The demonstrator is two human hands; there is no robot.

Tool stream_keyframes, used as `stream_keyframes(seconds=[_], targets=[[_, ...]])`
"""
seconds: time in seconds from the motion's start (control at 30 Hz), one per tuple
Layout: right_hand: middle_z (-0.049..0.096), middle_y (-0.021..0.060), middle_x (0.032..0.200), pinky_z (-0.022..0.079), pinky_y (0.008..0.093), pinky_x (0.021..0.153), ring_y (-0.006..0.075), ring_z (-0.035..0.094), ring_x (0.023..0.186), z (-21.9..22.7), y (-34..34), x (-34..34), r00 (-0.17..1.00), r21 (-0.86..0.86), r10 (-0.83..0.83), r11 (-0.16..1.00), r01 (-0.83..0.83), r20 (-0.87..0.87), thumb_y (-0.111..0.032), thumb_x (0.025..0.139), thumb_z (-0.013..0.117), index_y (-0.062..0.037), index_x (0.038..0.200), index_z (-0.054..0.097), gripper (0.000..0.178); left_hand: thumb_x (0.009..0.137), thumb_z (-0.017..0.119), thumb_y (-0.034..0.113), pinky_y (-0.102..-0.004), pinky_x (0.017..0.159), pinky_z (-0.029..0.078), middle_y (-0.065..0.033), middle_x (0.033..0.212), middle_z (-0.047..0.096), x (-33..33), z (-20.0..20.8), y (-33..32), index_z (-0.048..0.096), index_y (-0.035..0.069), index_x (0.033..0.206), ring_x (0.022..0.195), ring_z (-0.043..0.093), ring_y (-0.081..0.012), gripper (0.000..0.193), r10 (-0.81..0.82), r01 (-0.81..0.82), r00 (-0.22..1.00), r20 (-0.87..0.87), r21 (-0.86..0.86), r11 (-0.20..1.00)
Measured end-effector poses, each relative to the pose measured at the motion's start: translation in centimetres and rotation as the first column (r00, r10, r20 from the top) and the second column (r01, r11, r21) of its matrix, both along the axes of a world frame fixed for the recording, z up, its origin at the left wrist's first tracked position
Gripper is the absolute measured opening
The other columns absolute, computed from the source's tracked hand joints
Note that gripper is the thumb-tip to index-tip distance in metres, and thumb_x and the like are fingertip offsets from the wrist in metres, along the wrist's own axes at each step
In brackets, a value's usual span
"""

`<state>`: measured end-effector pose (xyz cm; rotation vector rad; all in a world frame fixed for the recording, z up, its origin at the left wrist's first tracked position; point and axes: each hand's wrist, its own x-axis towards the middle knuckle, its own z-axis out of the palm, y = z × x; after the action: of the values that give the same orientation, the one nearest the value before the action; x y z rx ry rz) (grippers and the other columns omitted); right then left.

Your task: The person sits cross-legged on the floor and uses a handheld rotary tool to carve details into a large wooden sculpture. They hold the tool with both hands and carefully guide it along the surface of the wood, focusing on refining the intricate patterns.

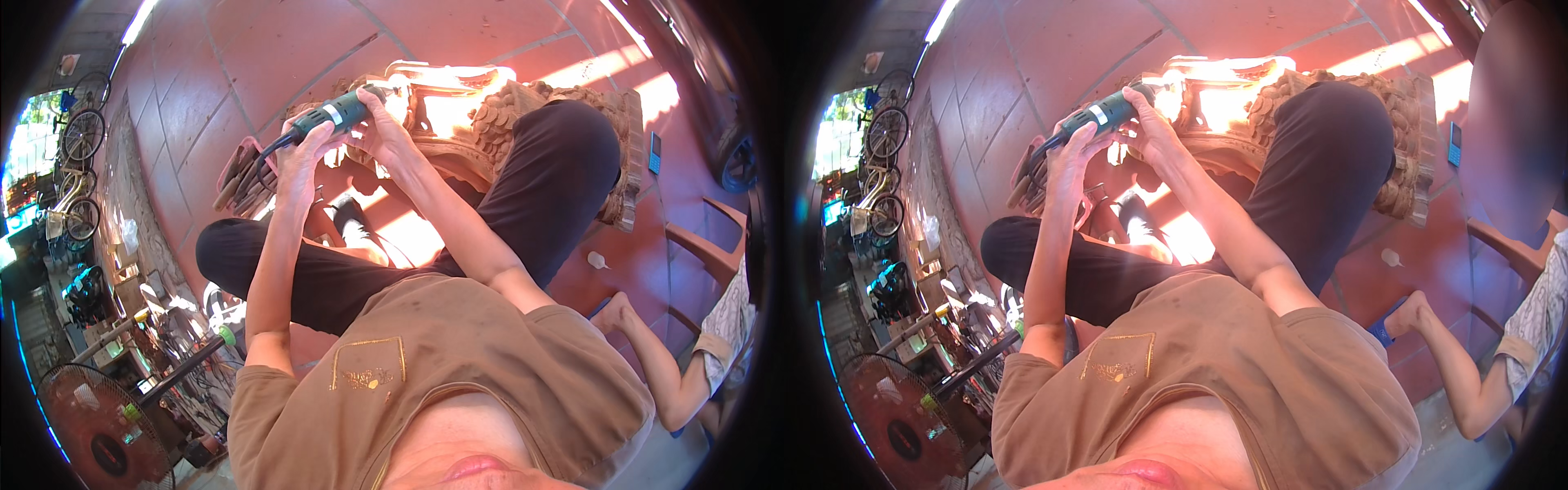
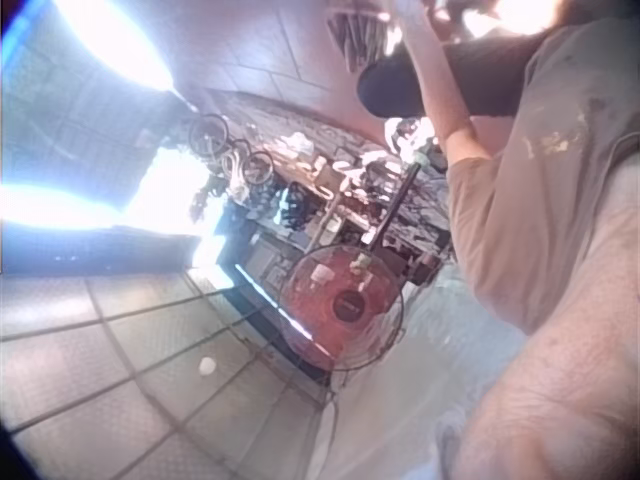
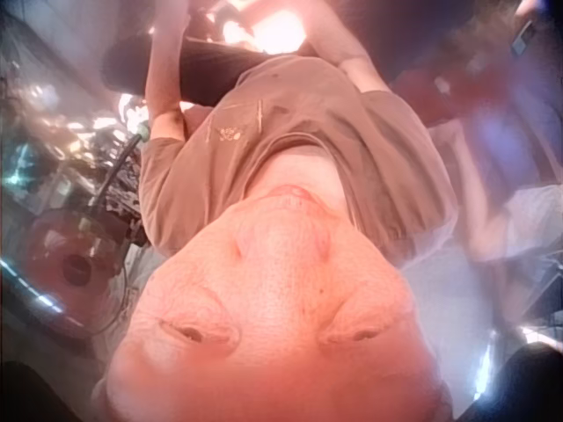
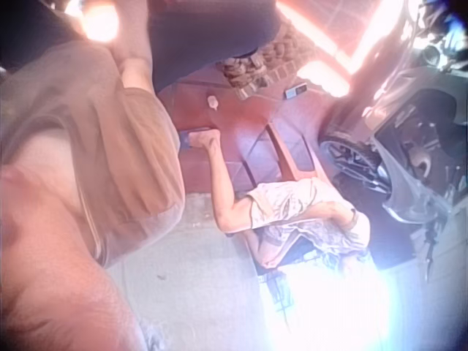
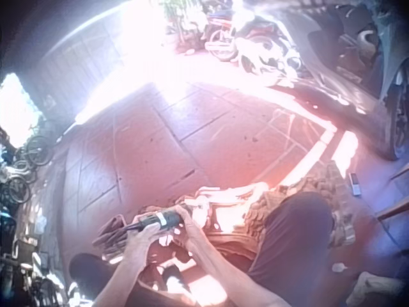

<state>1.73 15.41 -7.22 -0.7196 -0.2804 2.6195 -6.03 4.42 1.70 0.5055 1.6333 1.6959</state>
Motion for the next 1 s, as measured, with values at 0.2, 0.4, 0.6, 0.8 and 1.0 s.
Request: stream_keyframes(seconds=[0.2, 0.4, 0.6, 0.8, 1.0], targets=[[0.058, 0.0051, 0.1, 0.057, 0.0384, 0.074, 0.0191, 0.06, 0.092, 0.4, -0.2, 0.2, 1.0, 0.059, 0.0, 0.998, -0.001, 0.026, -0.041, 0.083, 0.078, -0.0104, 0.111, 0.056, 0.047, 0.089, 0.069, 0.012, -0.0387, 0.086, 0.06, -0.0185, 0.11, 0.064, -0.7, -0.3, -0.3, 0.055, -0.005, 0.12, 0.094, 0.07, -0.0291, 0.038, 0.018, -0.019, 0.999, 0.043, 0.01, 1.0], [0.059, 0.0075, 0.1, 0.059, 0.0384, 0.072, 0.0204, 0.063, 0.092, -0.7, -0.3, -0.5, 0.999, 0.125, 0.037, 0.992, -0.036, -0.006, -0.041, 0.085, 0.077, -0.0084, 0.114, 0.053, 0.05, 0.088, 0.071, 0.014, -0.0337, 0.081, 0.062, -0.0192, 0.102, 0.067, -1.4, -1.4, -0.5, 0.056, -0.004, 0.114, 0.088, 0.072, -0.0268, 0.034, 0.05, -0.061, 0.982, 0.184, 0.059, 0.996], [0.058, 0.0076, 0.1, 0.059, 0.0376, 0.071, 0.0197, 0.064, 0.086, -0.6, -0.1, -0.3, 0.996, 0.186, 0.052, 0.981, -0.064, 0.069, -0.041, 0.085, 0.075, -0.007, 0.119, 0.049, 0.054, 0.089, 0.071, 0.018, -0.036, 0.084, 0.06, -0.0192, 0.102, 0.068, -1.6, -2.3, -0.8, 0.058, -0.002, 0.114, 0.09, 0.072, -0.028, 0.034, 0.083, -0.092, 0.953, 0.292, 0.017, 0.996], [0.058, 0.0073, 0.1, 0.059, 0.0379, 0.071, 0.0182, 0.064, 0.084, -0.6, -0.4, -0.5, 0.991, 0.236, -0.002, 0.971, -0.029, 0.131, -0.041, 0.085, 0.075, -0.0072, 0.12, 0.049, 0.055, 0.089, 0.071, 0.021, -0.0381, 0.087, 0.058, -0.0195, 0.104, 0.068, -1.6, -2.7, -1.2, 0.059, -0.001, 0.115, 0.092, 0.071, -0.0288, 0.035, 0.087, -0.095, 0.937, 0.338, 0.007, 0.995], [0.059, 0.0069, 0.099, 0.06, 0.0363, 0.069, 0.0169, 0.064, 0.082, -0.4, -0.8, -0.1, 0.988, 0.222, 0.014, 0.974, -0.049, 0.157, -0.04, 0.086, 0.074, -0.0058, 0.116, 0.053, 0.051, 0.088, 0.072, 0.021, -0.0385, 0.085, 0.059, -0.019, 0.104, 0.068, -1.7, -2.3, -1.4, 0.059, -0.001, 0.115, 0.09, 0.071, -0.0291, 0.037, 0.091, -0.092, 0.938, 0.336, -0.013, 0.996]])
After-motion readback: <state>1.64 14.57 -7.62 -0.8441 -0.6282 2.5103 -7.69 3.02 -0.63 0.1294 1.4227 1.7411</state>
